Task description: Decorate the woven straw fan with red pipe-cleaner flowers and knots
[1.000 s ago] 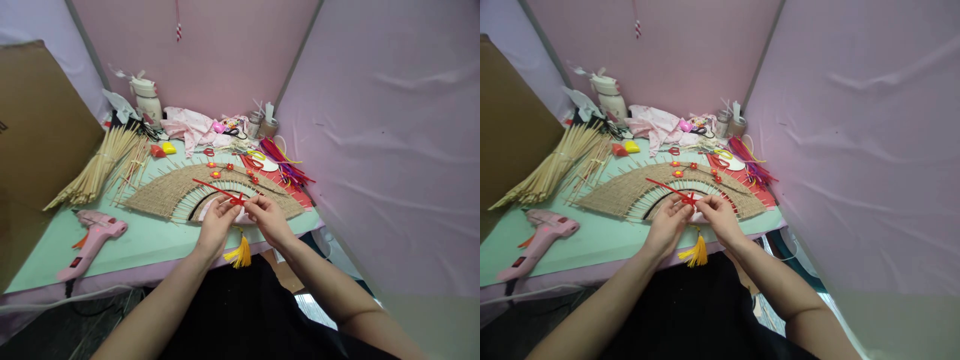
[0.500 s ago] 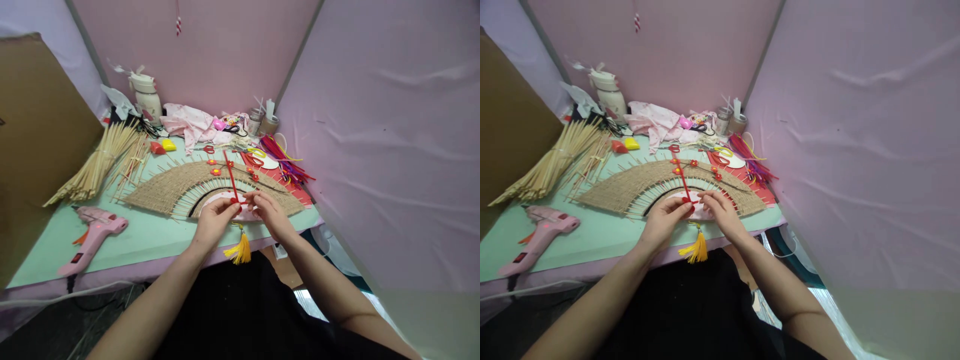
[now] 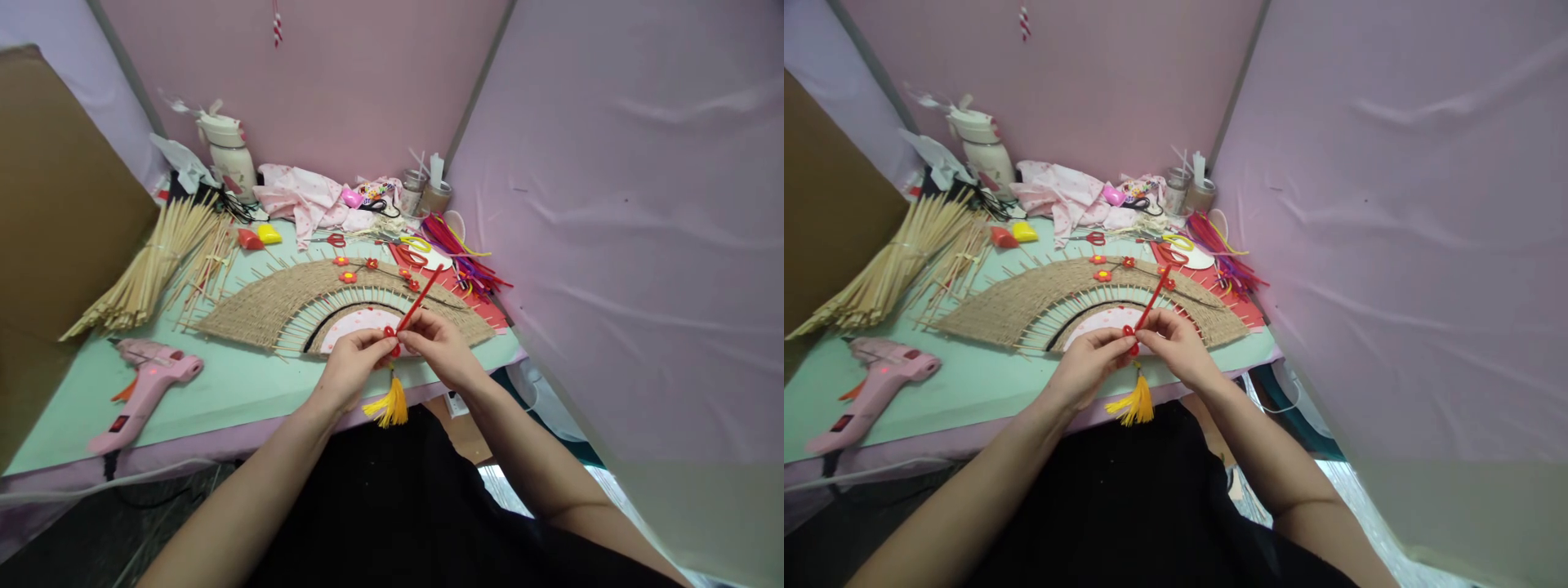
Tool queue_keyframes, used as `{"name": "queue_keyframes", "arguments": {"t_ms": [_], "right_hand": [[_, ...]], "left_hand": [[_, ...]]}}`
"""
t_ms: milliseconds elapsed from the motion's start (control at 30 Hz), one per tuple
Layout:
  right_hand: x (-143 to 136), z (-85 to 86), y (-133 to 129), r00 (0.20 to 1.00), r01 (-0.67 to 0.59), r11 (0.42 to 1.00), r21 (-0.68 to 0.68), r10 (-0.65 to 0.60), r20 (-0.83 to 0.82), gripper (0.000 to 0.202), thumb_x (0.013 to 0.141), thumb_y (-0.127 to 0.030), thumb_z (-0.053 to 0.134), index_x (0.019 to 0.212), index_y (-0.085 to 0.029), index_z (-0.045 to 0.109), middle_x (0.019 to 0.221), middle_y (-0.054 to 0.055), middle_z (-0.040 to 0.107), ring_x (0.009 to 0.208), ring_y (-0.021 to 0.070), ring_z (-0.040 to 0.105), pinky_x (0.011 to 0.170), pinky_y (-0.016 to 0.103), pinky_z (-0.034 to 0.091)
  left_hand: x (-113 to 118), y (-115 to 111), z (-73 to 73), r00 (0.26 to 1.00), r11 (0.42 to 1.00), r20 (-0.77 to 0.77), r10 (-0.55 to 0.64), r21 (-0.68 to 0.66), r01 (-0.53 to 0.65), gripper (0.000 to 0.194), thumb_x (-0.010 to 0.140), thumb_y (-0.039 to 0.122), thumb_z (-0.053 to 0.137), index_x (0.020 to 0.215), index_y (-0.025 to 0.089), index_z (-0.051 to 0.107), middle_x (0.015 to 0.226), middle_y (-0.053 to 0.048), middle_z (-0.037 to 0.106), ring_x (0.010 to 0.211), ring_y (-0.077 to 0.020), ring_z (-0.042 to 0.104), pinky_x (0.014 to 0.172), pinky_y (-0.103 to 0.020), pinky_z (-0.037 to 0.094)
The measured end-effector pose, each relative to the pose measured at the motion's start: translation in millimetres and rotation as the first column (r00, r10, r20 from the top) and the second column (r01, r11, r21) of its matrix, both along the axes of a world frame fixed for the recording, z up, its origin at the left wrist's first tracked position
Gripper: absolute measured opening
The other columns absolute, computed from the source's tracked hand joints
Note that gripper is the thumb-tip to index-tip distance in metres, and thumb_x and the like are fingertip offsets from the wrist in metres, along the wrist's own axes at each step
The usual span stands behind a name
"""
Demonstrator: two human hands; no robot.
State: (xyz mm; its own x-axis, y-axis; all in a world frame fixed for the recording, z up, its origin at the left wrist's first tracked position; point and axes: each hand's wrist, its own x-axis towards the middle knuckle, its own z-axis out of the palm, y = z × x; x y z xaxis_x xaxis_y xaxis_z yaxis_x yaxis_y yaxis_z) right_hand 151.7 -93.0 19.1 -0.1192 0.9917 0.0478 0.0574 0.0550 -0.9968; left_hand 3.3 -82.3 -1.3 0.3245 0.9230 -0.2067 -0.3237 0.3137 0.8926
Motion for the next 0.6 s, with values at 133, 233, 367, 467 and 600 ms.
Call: {"name": "queue_keyframes", "arguments": {"t_ms": [133, 233, 367, 467, 600], "right_hand": [[-2.1, -1.8, -3.1, 0.995, 0.094, 0.991, 0.092, -0.097, 0.03, 0.012, 0.077, -0.027, 0.065, 0.08, -0.018, 0.059, 0.074, -0.002, 0.058, 0.065, 0.0097, 0.051, 0.061, 0.024, 0.041], [-1.8, -5.8, -3.7, 0.988, 0.144, 0.984, 0.102, -0.149, 0.037, 0.012, 0.077, -0.029, 0.064, 0.08, -0.018, 0.059, 0.073, -0.001, 0.059, 0.064, 0.0102, 0.052, 0.062, 0.025, 0.043], [-1.7, -12.0, -4.5, 0.98, 0.175, 0.979, 0.104, -0.183, 0.079, 0.015, 0.077, -0.032, 0.064, 0.08, -0.018, 0.059, 0.076, 0.001, 0.062, 0.07, 0.013, 0.057, 0.065, 0.026, 0.047], [-3.4, -13.8, -8.2, 0.961, 0.188, 0.965, 0.185, -0.22, 0.17, 0.012, 0.079, -0.03, 0.062, 0.082, -0.018, 0.06, 0.079, 0.002, 0.063, 0.074, 0.0147, 0.059, 0.066, 0.028, 0.049], [-4.3, -9.5, -15.5, 0.885, 0.109, 0.885, 0.453, -0.294, 0.361, 0.009, 0.085, -0.023, 0.056, 0.088, -0.02, 0.064, 0.085, 0.005, 0.065, 0.079, 0.0161, 0.059, 0.07, 0.03, 0.048]], "left_hand": [[-0.2, -0.8, 6.6, 0.998, 0.998, 0.056, 0.003, -0.059, 0.0, 0.017, 0.062, 0.03, 0.075, 0.071, 0.017, 0.071, 0.074, -0.003, 0.065, 0.067, -0.0113, 0.056, 0.063, -0.022, 0.046], [-1.1, -1.1, 5.8, 0.997, 0.998, 0.061, -0.048, -0.048, 0.051, 0.019, 0.064, 0.03, 0.074, 0.076, 0.016, 0.072, 0.075, -0.004, 0.067, 0.067, -0.0115, 0.057, 0.066, -0.025, 0.047], [0.0, -0.1, 0.4, 1.0, 0.999, 0.001, -0.029, 0.013, 0.029, 0.017, 0.065, 0.03, 0.073, 0.073, 0.015, 0.07, 0.069, -0.003, 0.065, 0.064, -0.0114, 0.057, 0.065, -0.024, 0.045], [0.6, 1.8, -1.8, 0.995, 0.995, -0.099, 0.01, 0.103, 0.0, 0.017, 0.067, 0.031, 0.07, 0.066, 0.015, 0.066, 0.062, 0.0, 0.061, 0.059, -0.0101, 0.053, 0.061, -0.023, 0.042], [-1.7, 5.1, -4.8, 0.969, 0.974, -0.233, 0.08, 0.223, -0.027, 0.018, 0.069, 0.032, 0.067, 0.066, 0.014, 0.064, 0.062, 0.001, 0.061, 0.06, -0.0106, 0.052, 0.06, -0.023, 0.04]]}}
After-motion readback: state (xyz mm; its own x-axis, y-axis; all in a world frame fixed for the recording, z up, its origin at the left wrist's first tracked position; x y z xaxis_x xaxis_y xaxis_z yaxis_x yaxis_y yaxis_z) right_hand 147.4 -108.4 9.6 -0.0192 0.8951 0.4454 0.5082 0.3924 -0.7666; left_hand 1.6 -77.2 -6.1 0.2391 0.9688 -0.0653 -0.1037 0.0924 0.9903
